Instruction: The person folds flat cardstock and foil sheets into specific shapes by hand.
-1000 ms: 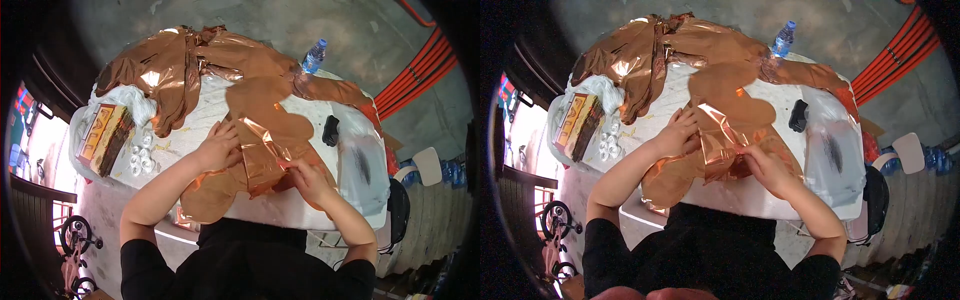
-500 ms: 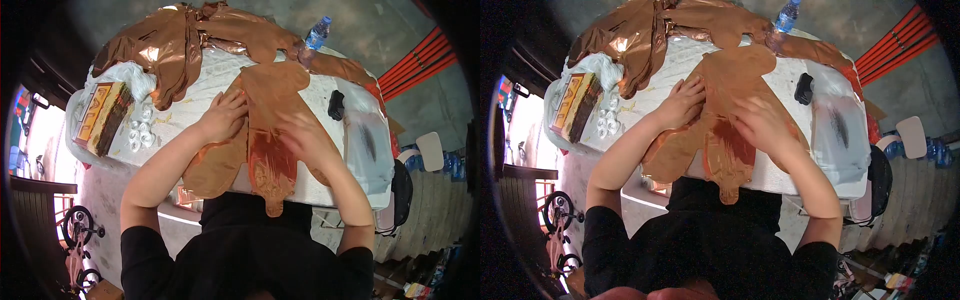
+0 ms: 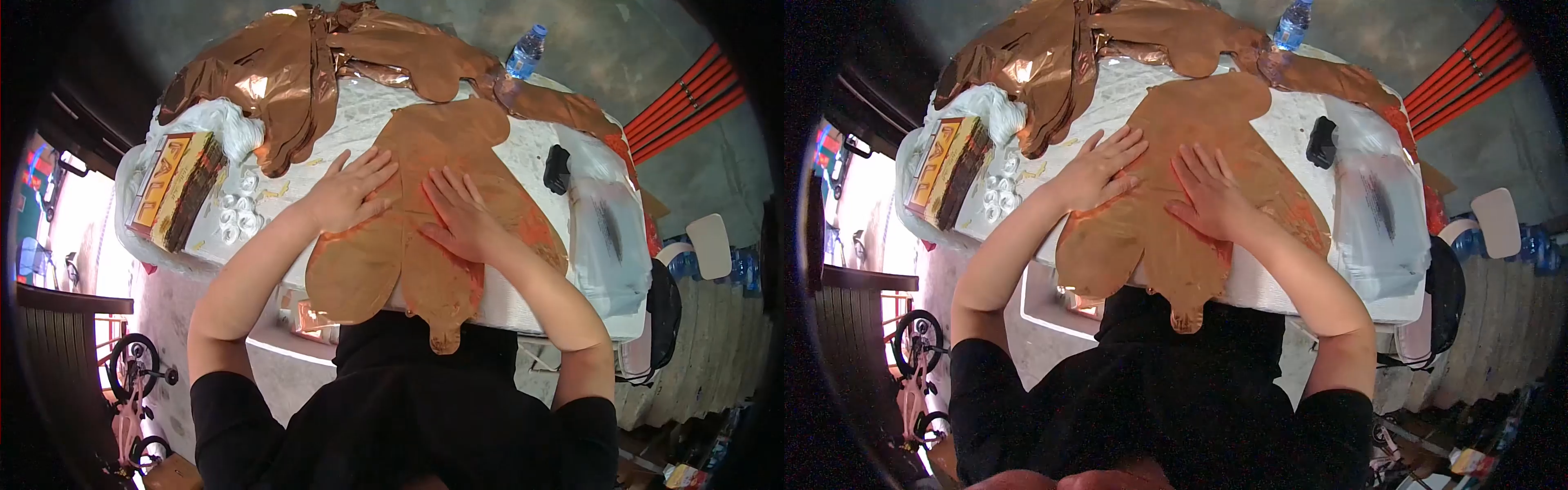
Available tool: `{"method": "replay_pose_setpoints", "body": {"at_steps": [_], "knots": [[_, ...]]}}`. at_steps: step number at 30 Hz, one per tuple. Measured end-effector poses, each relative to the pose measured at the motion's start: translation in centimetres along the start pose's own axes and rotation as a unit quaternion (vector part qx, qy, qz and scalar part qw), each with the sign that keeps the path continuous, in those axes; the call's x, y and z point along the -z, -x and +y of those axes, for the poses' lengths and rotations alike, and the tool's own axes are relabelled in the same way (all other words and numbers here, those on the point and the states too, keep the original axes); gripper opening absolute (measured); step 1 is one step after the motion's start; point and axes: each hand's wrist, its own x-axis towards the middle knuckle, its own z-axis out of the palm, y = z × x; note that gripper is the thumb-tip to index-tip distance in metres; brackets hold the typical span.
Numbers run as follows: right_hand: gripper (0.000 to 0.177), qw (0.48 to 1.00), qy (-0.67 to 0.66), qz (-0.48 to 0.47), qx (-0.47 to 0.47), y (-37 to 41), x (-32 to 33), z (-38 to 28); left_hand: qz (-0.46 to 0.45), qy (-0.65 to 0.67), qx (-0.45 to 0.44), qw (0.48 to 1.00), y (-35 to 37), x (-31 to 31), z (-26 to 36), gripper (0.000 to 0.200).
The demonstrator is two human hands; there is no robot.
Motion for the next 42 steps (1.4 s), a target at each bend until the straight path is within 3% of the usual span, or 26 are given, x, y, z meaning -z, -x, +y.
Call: {"method": "replay_pose_setpoints", "body": {"at_steps": [15,21,37,40,42], "knots": [[0.078,1.000,-0.016,0.023,-0.011,-0.1,-0.7,-0.9,-0.020,-0.016,-0.050,0.998,-0.8,0.5,-1.9,0.062],[0.080,0.999,-0.015,0.033,-0.011,0.0,-0.7,-1.4,0.027,0.090,-0.020,0.995,-1.8,1.0,-2.2,0.057],[0.081,0.999,-0.006,0.036,-0.035,-0.2,-0.9,-1.3,0.050,0.021,-0.008,0.999,-5.9,-0.5,-0.8,0.055],[0.071,0.996,0.024,0.089,-0.020,-0.3,0.1,-0.5,0.040,0.022,-0.005,0.999,-5.8,-0.1,-0.6,0.055],[0.050,0.987,-0.119,-0.015,-0.111,-1.9,3.1,1.5,0.041,0.022,-0.011,0.999,-5.8,-0.1,-0.6,0.055]]}}
